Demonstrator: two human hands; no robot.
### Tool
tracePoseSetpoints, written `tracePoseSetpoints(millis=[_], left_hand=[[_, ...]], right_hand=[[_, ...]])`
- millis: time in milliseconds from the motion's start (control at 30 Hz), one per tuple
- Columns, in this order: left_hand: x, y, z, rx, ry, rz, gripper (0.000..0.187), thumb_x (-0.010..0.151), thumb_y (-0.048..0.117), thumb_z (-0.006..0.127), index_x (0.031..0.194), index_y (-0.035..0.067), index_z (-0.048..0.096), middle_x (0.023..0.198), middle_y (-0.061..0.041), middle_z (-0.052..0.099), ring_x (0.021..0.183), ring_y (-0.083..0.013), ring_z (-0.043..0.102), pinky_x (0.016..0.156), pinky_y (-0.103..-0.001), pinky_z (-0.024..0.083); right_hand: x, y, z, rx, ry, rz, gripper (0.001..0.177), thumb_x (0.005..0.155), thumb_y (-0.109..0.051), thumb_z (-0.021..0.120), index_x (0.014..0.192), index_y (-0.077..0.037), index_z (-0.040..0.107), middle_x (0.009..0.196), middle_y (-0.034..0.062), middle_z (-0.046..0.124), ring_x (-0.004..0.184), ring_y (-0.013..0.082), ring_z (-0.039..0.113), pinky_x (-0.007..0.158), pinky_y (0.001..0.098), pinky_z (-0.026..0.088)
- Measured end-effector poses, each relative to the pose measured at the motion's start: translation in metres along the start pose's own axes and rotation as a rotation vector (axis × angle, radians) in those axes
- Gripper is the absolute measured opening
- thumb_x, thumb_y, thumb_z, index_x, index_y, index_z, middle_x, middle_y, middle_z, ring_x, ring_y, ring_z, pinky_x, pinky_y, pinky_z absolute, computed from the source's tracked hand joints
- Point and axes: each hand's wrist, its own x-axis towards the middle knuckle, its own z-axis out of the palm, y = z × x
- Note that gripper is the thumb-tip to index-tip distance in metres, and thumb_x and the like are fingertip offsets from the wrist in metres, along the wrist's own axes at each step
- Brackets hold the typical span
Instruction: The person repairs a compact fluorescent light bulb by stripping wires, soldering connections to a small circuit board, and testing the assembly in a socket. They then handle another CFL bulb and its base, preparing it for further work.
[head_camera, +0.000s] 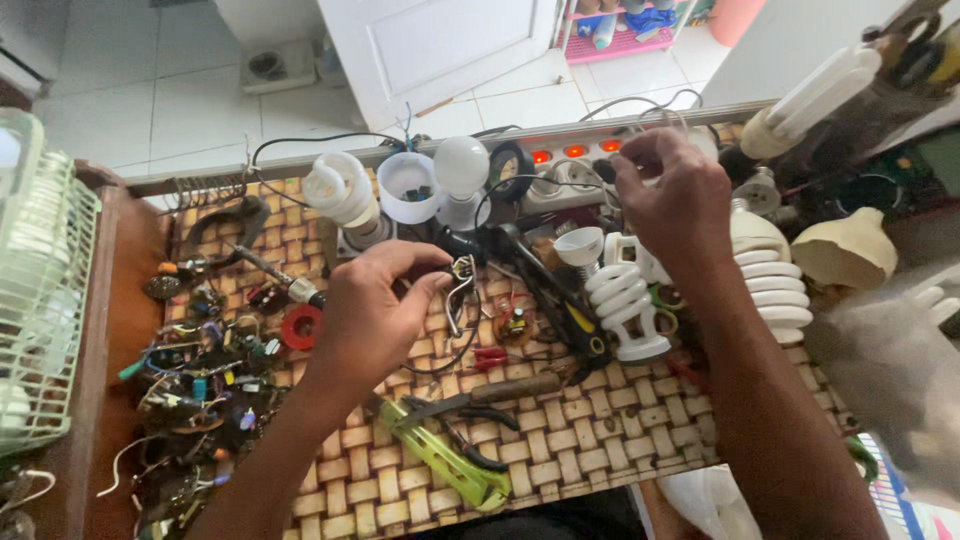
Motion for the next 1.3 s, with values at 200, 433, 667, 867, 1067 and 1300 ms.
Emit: tracePoseSetpoints(millis=[200, 433, 667, 867, 1067, 1300], left_hand=[[-0.053, -0.031, -0.012, -0.217, 0.131, -0.301, 0.017, 0.087, 0.012, 0.079, 0.104, 0.014, 0.082, 0.089, -0.008, 0.08, 0.083, -0.0196, 0.079, 0.077, -0.031, 0.062], [-0.09, -0.045, -0.011, -0.71, 0.258, -0.604, 0.017, 0.087, -0.003, 0.076, 0.104, -0.001, 0.074, 0.085, -0.012, 0.076, 0.076, -0.0202, 0.076, 0.076, -0.029, 0.066], [-0.106, -0.055, 0.0, -1.006, 0.411, -0.53, 0.02, 0.086, -0.007, 0.074, 0.104, -0.003, 0.07, 0.089, -0.018, 0.077, 0.078, -0.0235, 0.076, 0.079, -0.031, 0.064], [-0.122, -0.071, 0.006, -0.969, 0.446, -0.553, 0.018, 0.091, -0.003, 0.074, 0.108, -0.002, 0.069, 0.091, -0.016, 0.073, 0.075, -0.0198, 0.072, 0.068, -0.03, 0.063], [-0.135, -0.066, 0.01, -1.072, 0.514, -0.611, 0.017, 0.094, -0.003, 0.069, 0.11, 0.001, 0.067, 0.092, -0.015, 0.073, 0.075, -0.0222, 0.076, 0.063, -0.026, 0.062], [-0.143, -0.07, 0.014, -1.131, 0.548, -0.674, 0.017, 0.093, -0.003, 0.069, 0.11, 0.001, 0.067, 0.092, -0.015, 0.072, 0.071, -0.0243, 0.075, 0.06, -0.028, 0.062]], right_hand=[[-0.018, 0.005, -0.004, -0.092, -0.012, -0.067, 0.013, 0.096, -0.018, 0.083, 0.107, -0.018, 0.077, 0.09, 0.0073, 0.074, 0.089, 0.0296, 0.073, 0.084, 0.0435, 0.055], [-0.038, -0.015, -0.026, -0.409, 0.004, -0.257, 0.011, 0.109, -0.017, 0.076, 0.116, -0.01, 0.081, 0.104, 0.0097, 0.076, 0.095, 0.034, 0.07, 0.081, 0.0469, 0.053], [-0.092, -0.163, -0.013, 0.406, -0.573, -0.473, 0.014, 0.089, -0.011, 0.078, 0.101, -0.004, 0.076, 0.104, 0.0138, 0.076, 0.091, 0.0224, 0.075, 0.084, 0.0309, 0.065], [-0.128, -0.204, 0.034, 0.503, -0.505, -0.581, 0.02, 0.09, -0.015, 0.077, 0.106, -0.007, 0.07, 0.104, 0.0138, 0.074, 0.094, 0.0356, 0.074, 0.077, 0.0438, 0.06], [-0.129, -0.201, 0.045, 0.506, -0.453, -0.694, 0.014, 0.089, -0.013, 0.079, 0.1, -0.009, 0.071, 0.091, 0.0103, 0.073, 0.078, 0.0289, 0.075, 0.067, 0.0379, 0.06], [-0.129, -0.191, 0.045, 0.478, -0.339, -0.88, 0.008, 0.09, -0.008, 0.076, 0.097, -0.005, 0.074, 0.087, 0.0141, 0.072, 0.074, 0.0281, 0.073, 0.065, 0.036, 0.06]])
